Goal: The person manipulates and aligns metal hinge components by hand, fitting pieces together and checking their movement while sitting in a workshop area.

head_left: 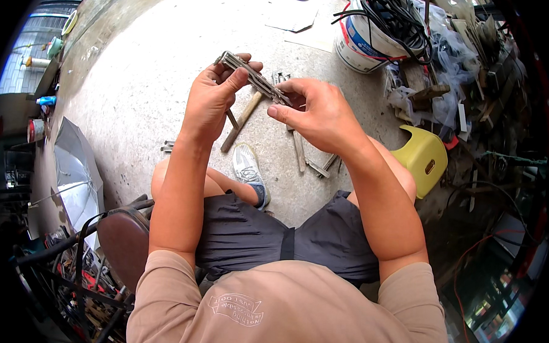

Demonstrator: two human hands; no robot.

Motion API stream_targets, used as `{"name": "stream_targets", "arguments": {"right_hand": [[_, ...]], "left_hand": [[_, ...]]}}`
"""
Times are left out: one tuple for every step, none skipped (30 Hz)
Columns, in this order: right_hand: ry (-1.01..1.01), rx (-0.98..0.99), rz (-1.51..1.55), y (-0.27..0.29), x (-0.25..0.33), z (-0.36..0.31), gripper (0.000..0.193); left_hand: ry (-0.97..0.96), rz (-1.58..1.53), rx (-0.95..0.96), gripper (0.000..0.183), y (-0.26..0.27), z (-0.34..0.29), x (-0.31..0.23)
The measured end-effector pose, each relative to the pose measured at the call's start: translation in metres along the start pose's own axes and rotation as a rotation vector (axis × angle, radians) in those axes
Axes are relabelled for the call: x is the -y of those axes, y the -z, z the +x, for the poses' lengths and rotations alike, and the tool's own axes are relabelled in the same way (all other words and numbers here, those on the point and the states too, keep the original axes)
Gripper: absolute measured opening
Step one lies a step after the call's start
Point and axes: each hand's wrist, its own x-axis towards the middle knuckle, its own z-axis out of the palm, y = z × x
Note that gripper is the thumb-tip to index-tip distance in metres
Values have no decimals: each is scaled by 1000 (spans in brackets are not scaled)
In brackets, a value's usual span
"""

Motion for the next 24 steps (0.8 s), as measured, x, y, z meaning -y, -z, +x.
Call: {"name": "stream_targets", "arguments": {"right_hand": [[-3,6,1,0,1,0,44],[-5,12,3,0,1,0,44],[-8,27,9,1,1,0,44],[-11,41,15,0,1,1,44],[-14,56,21,0,0,1,44],[-12,66,34,0,0,1,45],[-11,76,47,0,0,0,45],[-9,86,59,-1,0,0,45],[3,83,79,-2,-3,1,45],[15,79,99,-4,-8,1,44],[27,75,118,-4,-10,2,44],[18,89,138,-4,-8,3,44],[10,103,158,-4,-6,3,43],[1,117,177,-3,-3,3,43],[-17,117,143,-2,0,3,42],[-36,117,108,-1,3,3,42],[-54,116,74,0,5,3,41],[-28,90,79,-1,3,3,41],[-2,64,85,-5,-3,4,41],[25,38,91,-7,-8,5,41],[5,47,95,-7,-9,6,40],[-14,55,99,-6,-9,7,39],[-34,63,103,-6,-9,7,39],[-20,59,124,-7,-11,8,38]], "left_hand": [[-4,0,6,47,1,1,1],[2,7,-2,47,2,1,1],[8,12,-10,47,-1,0,-1],[14,18,-17,47,-3,-1,-2],[16,26,-21,47,-3,-1,-3],[18,33,-27,47,-3,-2,-3],[19,41,-33,48,-2,-2,-3],[27,38,-26,49,-2,-2,-4],[34,35,-19,49,-2,-2,-4],[42,31,-11,50,-2,-1,-5],[50,44,-7,51,-2,-1,-5],[57,56,-7,51,-2,-2,-7],[65,68,-7,51,-2,-2,-7],[61,69,-3,52,-3,-2,-6],[56,67,2,52,-5,-2,-5],[52,66,6,52,-7,-2,-6],[90,84,10,56,-8,-4,-9],[83,90,39,58,-11,-5,-8],[75,97,68,60,-14,-7,-8],[67,104,97,63,-17,-8,-8],[114,59,123,73,-19,-9,-7],[118,47,129,75,-18,-9,-7],[122,34,134,78,-18,-9,-7],[126,21,143,81,-18,-9,-6]]}}
